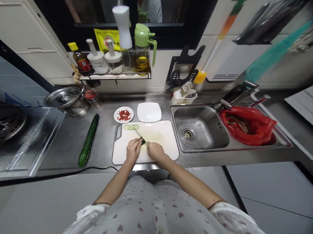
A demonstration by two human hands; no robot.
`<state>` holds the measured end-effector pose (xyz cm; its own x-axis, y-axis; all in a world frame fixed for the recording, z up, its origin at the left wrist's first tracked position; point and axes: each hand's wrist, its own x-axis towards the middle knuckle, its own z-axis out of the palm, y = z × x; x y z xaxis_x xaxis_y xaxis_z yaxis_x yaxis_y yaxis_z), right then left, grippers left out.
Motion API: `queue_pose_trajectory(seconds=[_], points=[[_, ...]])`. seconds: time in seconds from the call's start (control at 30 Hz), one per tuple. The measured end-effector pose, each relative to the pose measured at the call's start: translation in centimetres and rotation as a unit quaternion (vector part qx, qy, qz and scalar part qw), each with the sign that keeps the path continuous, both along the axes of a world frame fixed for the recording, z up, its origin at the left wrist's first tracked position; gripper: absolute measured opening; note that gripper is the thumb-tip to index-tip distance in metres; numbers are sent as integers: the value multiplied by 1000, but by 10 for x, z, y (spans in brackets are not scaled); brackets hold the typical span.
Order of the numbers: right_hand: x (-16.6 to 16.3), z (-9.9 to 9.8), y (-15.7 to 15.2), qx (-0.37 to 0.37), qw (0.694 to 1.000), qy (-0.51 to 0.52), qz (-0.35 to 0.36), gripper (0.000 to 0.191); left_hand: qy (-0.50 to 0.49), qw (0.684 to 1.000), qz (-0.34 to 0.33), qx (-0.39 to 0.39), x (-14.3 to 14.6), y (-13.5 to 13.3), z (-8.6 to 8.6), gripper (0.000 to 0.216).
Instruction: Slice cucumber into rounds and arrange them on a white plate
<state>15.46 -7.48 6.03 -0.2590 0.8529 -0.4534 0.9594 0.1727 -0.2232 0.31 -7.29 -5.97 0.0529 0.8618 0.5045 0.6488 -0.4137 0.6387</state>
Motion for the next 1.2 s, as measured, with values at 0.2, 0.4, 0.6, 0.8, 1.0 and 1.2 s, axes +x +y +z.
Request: queue_pose_trajectory(seconds=[0.2, 0.4, 0.6, 0.8, 1.0, 1.2], points=[[1, 1, -7, 9, 1000, -1, -4, 30, -7, 1000, 1, 2, 1, 0, 0, 22], [16, 5, -27, -26, 999, -20, -9, 29, -7, 1000, -3, -5, 1, -1, 0, 23], [17, 11, -30, -38, 999, -31, -8, 29, -5, 1000, 1, -6, 1, -1, 1, 22], [10, 6, -18, -29, 999, -16, -12, 28, 0, 1000, 2, 0, 1, 0, -1, 21], [3, 2, -6, -28, 1000, -9, -6, 28, -4, 1000, -1, 1, 1, 0, 0, 22], [6, 1, -16, -32, 999, -14, -16, 28, -8, 1000, -2, -2, 1, 0, -1, 23]])
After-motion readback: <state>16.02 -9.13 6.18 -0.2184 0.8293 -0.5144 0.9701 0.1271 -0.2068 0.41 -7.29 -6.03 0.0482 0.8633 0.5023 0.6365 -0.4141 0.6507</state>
